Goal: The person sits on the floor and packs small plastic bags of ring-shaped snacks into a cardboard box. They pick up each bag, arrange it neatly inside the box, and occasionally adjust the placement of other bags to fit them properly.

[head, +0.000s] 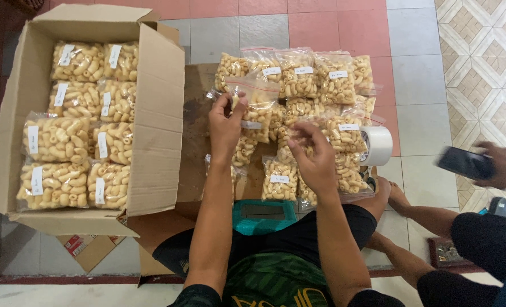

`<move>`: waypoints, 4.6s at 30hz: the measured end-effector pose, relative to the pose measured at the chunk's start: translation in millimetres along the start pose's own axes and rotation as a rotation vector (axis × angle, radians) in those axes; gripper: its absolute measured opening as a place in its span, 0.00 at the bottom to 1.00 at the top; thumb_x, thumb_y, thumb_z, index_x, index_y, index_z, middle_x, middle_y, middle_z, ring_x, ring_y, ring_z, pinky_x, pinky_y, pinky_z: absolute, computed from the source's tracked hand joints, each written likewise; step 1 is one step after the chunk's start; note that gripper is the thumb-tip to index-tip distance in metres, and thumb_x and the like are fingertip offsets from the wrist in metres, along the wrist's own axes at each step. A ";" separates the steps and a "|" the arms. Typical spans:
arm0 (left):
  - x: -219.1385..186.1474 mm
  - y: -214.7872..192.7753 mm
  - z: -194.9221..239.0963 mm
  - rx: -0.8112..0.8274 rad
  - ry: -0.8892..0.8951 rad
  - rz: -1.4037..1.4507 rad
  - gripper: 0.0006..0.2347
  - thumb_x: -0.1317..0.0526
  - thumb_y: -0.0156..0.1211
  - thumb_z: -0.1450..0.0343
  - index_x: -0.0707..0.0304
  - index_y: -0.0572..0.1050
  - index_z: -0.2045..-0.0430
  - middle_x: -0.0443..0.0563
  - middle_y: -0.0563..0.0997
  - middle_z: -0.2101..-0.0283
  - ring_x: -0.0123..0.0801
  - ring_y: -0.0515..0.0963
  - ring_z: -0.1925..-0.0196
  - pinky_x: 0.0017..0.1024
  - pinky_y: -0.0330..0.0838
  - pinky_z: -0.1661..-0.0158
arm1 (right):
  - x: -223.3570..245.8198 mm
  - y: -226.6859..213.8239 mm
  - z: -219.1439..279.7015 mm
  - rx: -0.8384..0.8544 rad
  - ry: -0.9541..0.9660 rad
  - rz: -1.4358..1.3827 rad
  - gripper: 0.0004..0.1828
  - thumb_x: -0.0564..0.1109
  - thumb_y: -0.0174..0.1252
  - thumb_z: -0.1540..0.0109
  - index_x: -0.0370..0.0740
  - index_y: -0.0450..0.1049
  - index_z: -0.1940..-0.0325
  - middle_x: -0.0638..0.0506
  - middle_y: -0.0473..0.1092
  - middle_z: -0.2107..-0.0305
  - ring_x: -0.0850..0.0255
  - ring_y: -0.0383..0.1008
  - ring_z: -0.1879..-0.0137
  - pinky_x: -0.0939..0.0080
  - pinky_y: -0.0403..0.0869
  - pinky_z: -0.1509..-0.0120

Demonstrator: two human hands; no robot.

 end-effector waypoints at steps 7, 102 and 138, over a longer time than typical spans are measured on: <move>19.9 -10.5 44.9 0.034 0.021 0.128 0.08 0.63 0.59 0.27 0.61 0.78 0.55 0.50 0.81 0.59 0.23 0.73 0.54 0.28 0.71 0.50 | 1.8 53.1 -7.3 -0.055 0.026 -0.259 0.18 0.43 0.64 0.37 0.34 0.72 0.46 0.53 0.67 0.66 0.68 0.69 0.57 0.66 0.72 0.54; -15.1 -48.2 112.1 0.047 0.272 -0.086 0.08 0.59 0.45 0.23 0.61 0.72 0.65 0.58 0.77 0.72 0.43 0.76 0.70 0.42 0.71 0.63 | -27.5 56.5 42.9 -0.173 0.219 -0.833 0.09 0.39 0.58 0.36 0.28 0.77 0.59 0.36 0.76 0.69 0.42 0.81 0.60 0.48 0.82 0.53; -9.6 -36.3 54.9 0.240 -0.008 0.414 0.16 0.54 0.51 0.25 0.67 0.76 0.50 0.64 0.82 0.56 0.37 0.80 0.51 0.36 0.73 0.46 | -41.7 61.7 -22.3 -0.213 0.184 -0.687 0.07 0.38 0.58 0.35 0.31 0.74 0.66 0.44 0.73 0.75 0.61 0.79 0.66 0.67 0.77 0.58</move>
Point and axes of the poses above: each hand's wrist, its own z-axis away from the middle knuckle, its own y-axis out of the palm, x = y × z, the point moved 3 cm from there along -z, towards the middle knuckle
